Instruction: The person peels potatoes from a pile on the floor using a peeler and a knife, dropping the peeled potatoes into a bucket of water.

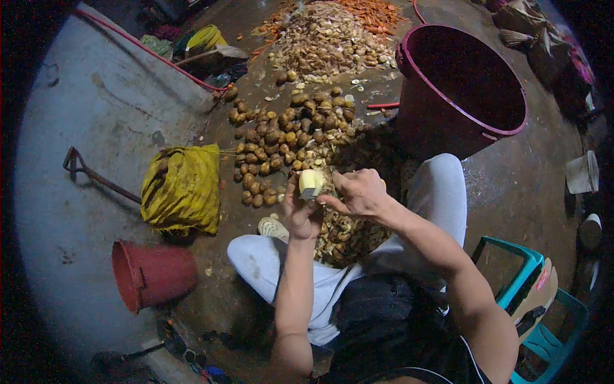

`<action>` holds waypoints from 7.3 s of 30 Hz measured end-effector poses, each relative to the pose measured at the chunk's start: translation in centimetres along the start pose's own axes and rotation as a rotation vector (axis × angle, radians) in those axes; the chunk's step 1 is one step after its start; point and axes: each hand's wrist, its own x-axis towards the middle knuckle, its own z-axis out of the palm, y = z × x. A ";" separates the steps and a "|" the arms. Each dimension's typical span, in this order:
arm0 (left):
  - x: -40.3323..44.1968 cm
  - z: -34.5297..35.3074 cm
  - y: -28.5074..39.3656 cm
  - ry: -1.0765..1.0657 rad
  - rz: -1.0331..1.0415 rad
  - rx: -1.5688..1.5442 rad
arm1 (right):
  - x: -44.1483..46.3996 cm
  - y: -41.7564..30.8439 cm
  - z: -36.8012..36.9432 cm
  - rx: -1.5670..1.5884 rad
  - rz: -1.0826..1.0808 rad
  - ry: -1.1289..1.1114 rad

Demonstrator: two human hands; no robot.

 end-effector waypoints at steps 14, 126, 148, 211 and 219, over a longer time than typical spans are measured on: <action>0.7 0.9 1.3 -0.164 -0.094 -0.014 | 0.6 1.0 -0.2 0.374 0.116 -0.189; 0.0 1.6 0.4 0.133 -0.239 -0.113 | 0.2 0.9 0.7 0.183 0.097 -0.072; 0.5 1.0 0.5 0.099 -0.086 -0.013 | 0.8 1.0 -0.4 0.254 0.123 -0.041; 1.4 -0.4 1.3 0.094 -0.130 0.406 | 4.8 11.3 -6.3 1.575 0.774 0.594; 1.5 -0.9 1.2 0.132 -0.196 0.565 | 3.9 19.4 -7.2 0.770 0.457 0.658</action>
